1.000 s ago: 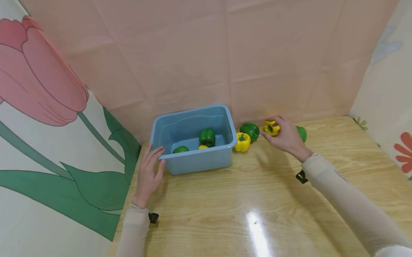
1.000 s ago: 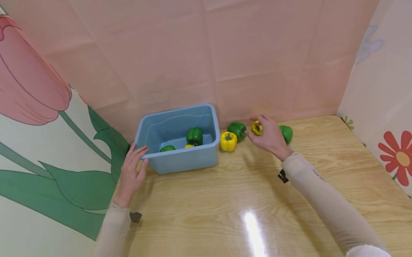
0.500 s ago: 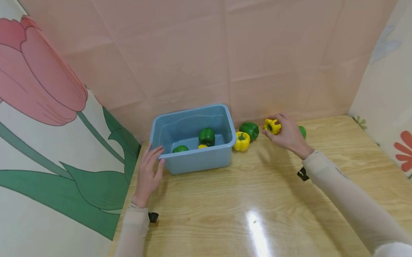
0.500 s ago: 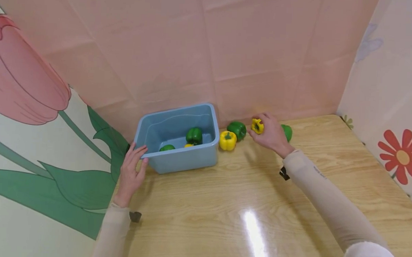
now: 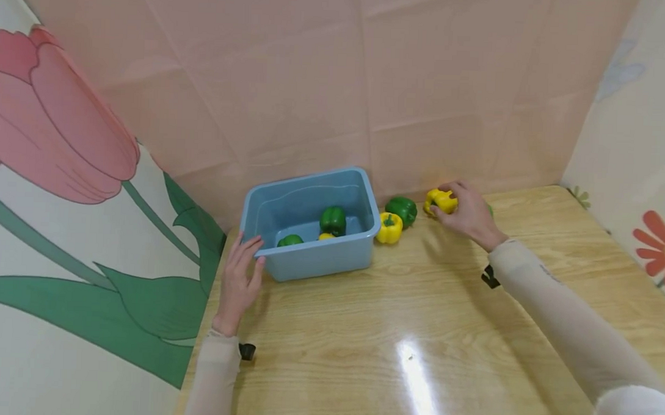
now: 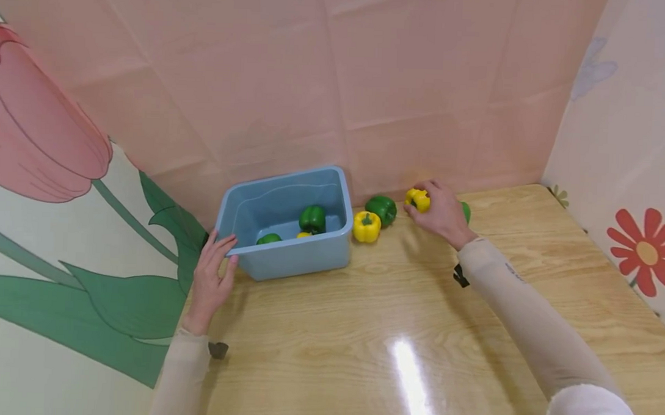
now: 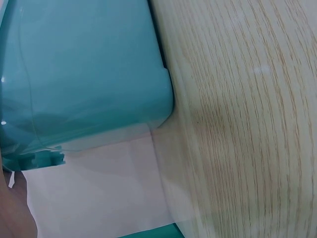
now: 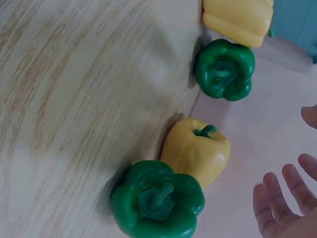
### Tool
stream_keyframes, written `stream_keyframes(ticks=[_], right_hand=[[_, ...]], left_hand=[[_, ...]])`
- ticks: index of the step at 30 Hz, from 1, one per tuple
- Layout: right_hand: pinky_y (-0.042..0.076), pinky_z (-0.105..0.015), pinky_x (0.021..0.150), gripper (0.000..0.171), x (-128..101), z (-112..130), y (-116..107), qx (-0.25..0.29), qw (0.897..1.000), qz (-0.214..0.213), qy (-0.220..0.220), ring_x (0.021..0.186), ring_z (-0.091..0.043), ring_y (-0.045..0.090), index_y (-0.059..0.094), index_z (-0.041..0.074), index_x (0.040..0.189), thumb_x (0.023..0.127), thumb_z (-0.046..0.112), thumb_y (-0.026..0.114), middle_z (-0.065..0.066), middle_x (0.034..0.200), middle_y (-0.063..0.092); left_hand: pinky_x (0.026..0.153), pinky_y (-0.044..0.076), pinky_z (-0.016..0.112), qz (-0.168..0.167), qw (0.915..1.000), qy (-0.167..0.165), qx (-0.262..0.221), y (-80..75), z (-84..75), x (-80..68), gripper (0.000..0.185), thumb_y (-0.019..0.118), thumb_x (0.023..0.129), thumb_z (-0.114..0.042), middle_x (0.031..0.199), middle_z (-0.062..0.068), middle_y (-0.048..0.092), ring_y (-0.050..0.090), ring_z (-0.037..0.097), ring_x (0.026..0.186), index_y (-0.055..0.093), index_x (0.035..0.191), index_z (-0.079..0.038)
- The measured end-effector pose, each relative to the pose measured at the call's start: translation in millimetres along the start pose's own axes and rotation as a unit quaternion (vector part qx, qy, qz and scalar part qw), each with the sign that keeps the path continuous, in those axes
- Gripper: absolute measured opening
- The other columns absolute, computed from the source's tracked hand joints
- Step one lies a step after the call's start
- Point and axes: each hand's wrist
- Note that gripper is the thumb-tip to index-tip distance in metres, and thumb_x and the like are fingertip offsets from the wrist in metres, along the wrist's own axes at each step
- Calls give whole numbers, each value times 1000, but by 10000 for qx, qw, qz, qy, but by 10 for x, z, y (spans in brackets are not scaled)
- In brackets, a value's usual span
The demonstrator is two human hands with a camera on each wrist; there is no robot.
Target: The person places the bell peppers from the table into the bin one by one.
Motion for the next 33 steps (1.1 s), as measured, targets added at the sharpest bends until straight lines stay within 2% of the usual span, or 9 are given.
stream_keyframes(ticks=[6, 12, 17, 27, 33], right_hand=[[52, -68, 97, 52, 31, -68, 26, -97, 9999, -122, -18, 117, -49, 59, 64, -6, 133, 92, 21, 82, -27, 133, 61], [51, -68, 98, 52, 32, -106, 44, -182, 9998, -60, 16, 119, -49, 58, 64, -6, 133, 93, 23, 80, -27, 133, 60], [50, -70, 99, 53, 24, -152, 64, -306, 9995, 17, 11, 118, -50, 57, 63, -8, 134, 93, 21, 80, -28, 133, 59], [47, -69, 101, 52, 26, -346, 108, -865, 9954, -215, -341, 118, -51, 56, 65, -8, 129, 89, 20, 83, -30, 130, 61], [44, -71, 104, 53, 22, -419, 122, -1206, 9920, -207, -326, 123, -54, 53, 64, -8, 129, 90, 23, 82, -32, 134, 59]], left_hand=[[132, 31, 54, -23, 10000, 14, 11, 2, 19, -6, 33, 66, 105, -9, 146, 15, 66, 41, 50, 152, 69, 137, -2], [132, 31, 55, -7, 10000, 45, 33, 13, 25, -15, 33, 66, 105, -10, 145, 16, 66, 42, 51, 151, 69, 136, 0], [132, 31, 55, 0, 10000, 26, 31, 11, 20, -19, 34, 65, 105, -11, 145, 16, 66, 41, 51, 152, 69, 138, -3], [132, 31, 55, 9, 10000, 17, 43, 9, 26, -12, 34, 65, 106, -13, 146, 15, 66, 42, 51, 152, 69, 140, -6], [131, 31, 56, 19, 10000, 3, 34, 4, 18, -10, 33, 65, 106, -12, 145, 15, 66, 41, 50, 152, 69, 136, 1]])
Point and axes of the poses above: each hand's wrist, its own x-axis towards the middle knuckle, its own y-axis out of the palm, z = x × y
